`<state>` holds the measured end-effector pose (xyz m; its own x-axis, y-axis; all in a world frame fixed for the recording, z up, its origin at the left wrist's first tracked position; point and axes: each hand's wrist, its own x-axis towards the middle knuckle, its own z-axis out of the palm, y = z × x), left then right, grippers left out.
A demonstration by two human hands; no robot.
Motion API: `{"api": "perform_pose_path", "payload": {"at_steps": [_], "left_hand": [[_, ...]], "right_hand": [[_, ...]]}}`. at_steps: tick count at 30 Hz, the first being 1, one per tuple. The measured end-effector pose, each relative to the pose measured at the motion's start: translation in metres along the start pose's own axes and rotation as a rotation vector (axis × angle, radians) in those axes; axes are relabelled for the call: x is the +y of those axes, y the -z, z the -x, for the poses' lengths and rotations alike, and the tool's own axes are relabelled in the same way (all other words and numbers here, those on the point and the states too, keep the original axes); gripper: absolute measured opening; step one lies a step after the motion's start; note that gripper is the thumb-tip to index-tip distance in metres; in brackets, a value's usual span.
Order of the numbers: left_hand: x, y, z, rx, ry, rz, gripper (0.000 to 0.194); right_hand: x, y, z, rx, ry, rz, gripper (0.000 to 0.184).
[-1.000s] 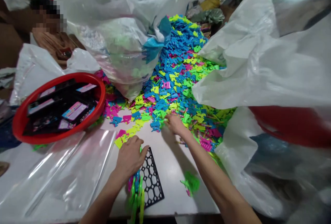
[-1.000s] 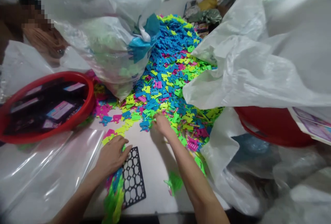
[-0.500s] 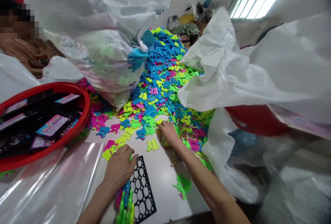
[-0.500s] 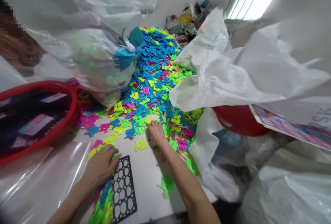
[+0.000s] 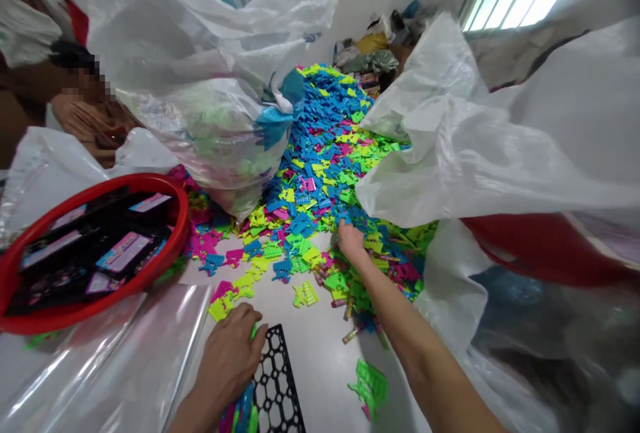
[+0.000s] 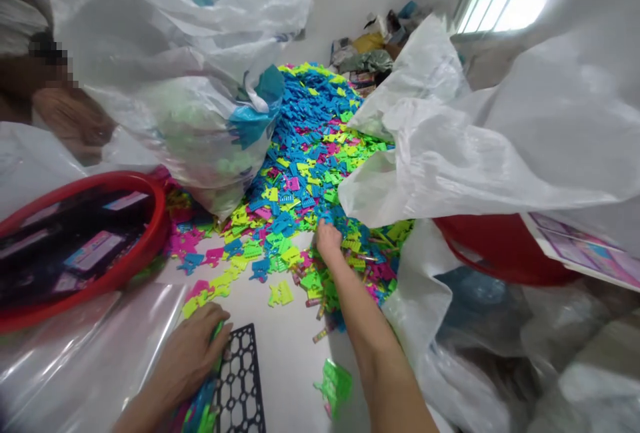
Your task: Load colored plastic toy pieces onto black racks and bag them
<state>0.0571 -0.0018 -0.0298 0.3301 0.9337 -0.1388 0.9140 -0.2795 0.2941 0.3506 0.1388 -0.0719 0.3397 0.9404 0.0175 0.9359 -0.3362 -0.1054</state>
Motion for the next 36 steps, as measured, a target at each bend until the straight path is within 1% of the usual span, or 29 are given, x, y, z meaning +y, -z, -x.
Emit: {"api": "perform_pose_path", "payload": {"at_steps": [2,5,6,8,9,10,12,14,16,19,22,24,26,29,31,32,33,34,36], "left_hand": [[-0.002,0.001,-0.006,0.028,0.007,-0.011,0.032],[-0.004,0.004,-0.013,0.048,0.036,-0.032,0.031],[-0.004,0.005,-0.015,0.045,0.047,-0.038,0.031],[-0.004,0.008,-0.016,0.043,0.057,-0.049,0.033],[-0.005,0.009,-0.016,0.050,0.047,-0.051,0.036],[-0.007,0.010,-0.015,0.064,0.027,-0.046,0.038],[-0.010,0.009,-0.013,0.114,-0.007,-0.035,0.042],[-0.012,0.008,-0.010,0.156,-0.029,-0.047,0.044],[-0.011,0.007,-0.008,0.144,-0.049,-0.088,0.042],[-0.008,0.007,-0.005,0.089,-0.047,-0.131,0.038],[-0.005,0.006,-0.004,0.090,-0.031,-0.123,0.036],[-0.006,0.004,-0.004,0.090,-0.037,-0.107,0.036],[-0.007,0.003,-0.006,0.092,-0.039,-0.087,0.036],[-0.008,0.003,-0.005,0.106,-0.041,-0.060,0.043],[-0.006,0.006,0.002,0.103,-0.023,-0.043,0.050],[-0.004,0.006,0.006,0.090,-0.013,-0.030,0.052],[-0.003,0.006,0.008,0.078,0.015,-0.008,0.052],[-0.002,0.003,0.008,0.062,0.013,0.013,0.051],[-0.006,-0.005,-0.002,0.056,0.012,0.037,0.050]], "right_hand": [[0.000,0.000,0.012,-0.007,0.014,-0.013,0.033],[0.001,0.003,0.049,0.024,0.079,-0.086,0.038],[0.000,0.003,0.064,0.049,0.121,-0.159,0.041],[-0.006,0.000,0.097,0.091,0.199,-0.382,0.044],[-0.011,-0.003,0.114,0.076,0.221,-0.518,0.042],[-0.017,-0.007,0.131,0.032,0.222,-0.655,0.036],[-0.032,-0.013,0.163,-0.097,0.192,-0.928,0.024],[-0.047,-0.018,0.191,-0.188,0.172,-1.155,0.024],[-0.062,-0.024,0.213,-0.220,0.182,-1.278,0.025],[-0.081,-0.041,0.233,-0.258,0.185,-1.252,0.017],[-0.094,-0.058,0.238,-0.230,0.180,-1.180,0.013],[-0.098,-0.063,0.238,-0.227,0.222,-1.091,0.013],[-0.099,-0.064,0.239,-0.241,0.313,-0.914,0.015],[-0.101,-0.061,0.244,-0.233,0.469,-0.650,0.026],[-0.105,-0.060,0.248,-0.197,0.500,-0.565,0.029],[-0.107,-0.059,0.248,-0.173,0.480,-0.544,0.029],[-0.109,-0.059,0.245,-0.129,0.447,-0.516,0.026],[-0.111,-0.058,0.237,-0.095,0.479,-0.508,0.023],[-0.114,-0.054,0.212,-0.024,0.589,-0.515,0.022]]}}
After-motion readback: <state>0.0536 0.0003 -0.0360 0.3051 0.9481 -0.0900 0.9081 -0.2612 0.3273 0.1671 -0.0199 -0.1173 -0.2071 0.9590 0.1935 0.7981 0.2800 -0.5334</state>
